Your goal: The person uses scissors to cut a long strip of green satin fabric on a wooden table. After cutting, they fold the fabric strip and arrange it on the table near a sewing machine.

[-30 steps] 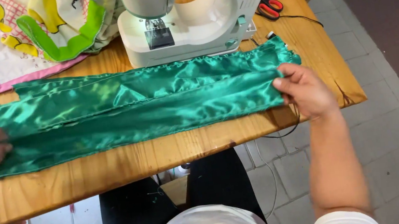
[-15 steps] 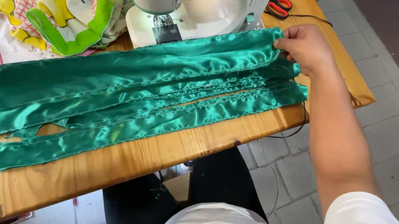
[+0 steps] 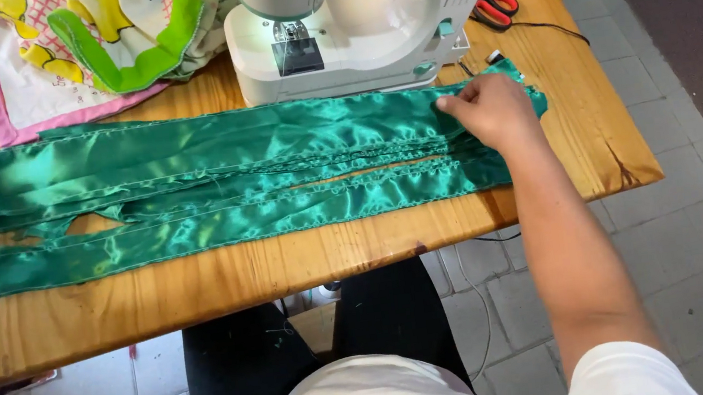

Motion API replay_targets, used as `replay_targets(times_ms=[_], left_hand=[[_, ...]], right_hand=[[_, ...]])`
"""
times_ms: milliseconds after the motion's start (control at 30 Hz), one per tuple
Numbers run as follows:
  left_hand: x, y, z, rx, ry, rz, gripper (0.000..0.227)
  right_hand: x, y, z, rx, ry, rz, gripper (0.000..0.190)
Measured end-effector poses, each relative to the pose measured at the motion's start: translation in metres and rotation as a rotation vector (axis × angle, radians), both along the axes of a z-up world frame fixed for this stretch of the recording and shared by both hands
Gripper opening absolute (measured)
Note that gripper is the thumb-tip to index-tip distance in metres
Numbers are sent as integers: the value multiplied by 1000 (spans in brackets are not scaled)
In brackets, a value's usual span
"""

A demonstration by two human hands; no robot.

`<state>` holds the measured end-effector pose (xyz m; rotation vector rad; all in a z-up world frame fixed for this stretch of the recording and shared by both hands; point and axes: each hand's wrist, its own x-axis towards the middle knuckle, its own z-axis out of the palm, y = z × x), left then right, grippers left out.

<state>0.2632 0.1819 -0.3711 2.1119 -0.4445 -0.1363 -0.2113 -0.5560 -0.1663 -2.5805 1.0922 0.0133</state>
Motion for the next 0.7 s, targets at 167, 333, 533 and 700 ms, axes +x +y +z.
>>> replay_targets(times_ms=[167, 333, 533, 700], left_hand=[[-15, -36, 35, 144, -396, 117, 53], [-107, -107, 153, 514, -733, 108, 46], [-246, -244, 269, 174, -755, -305, 40], [-318, -353, 259, 62, -786, -931, 126]], right_hand=[[8, -8, -19, 0, 15, 64, 60], [8, -27, -55, 60, -234, 167, 31], [-21, 61, 5, 215, -758, 220, 40], [-72, 170, 72, 329, -928, 822, 48]])
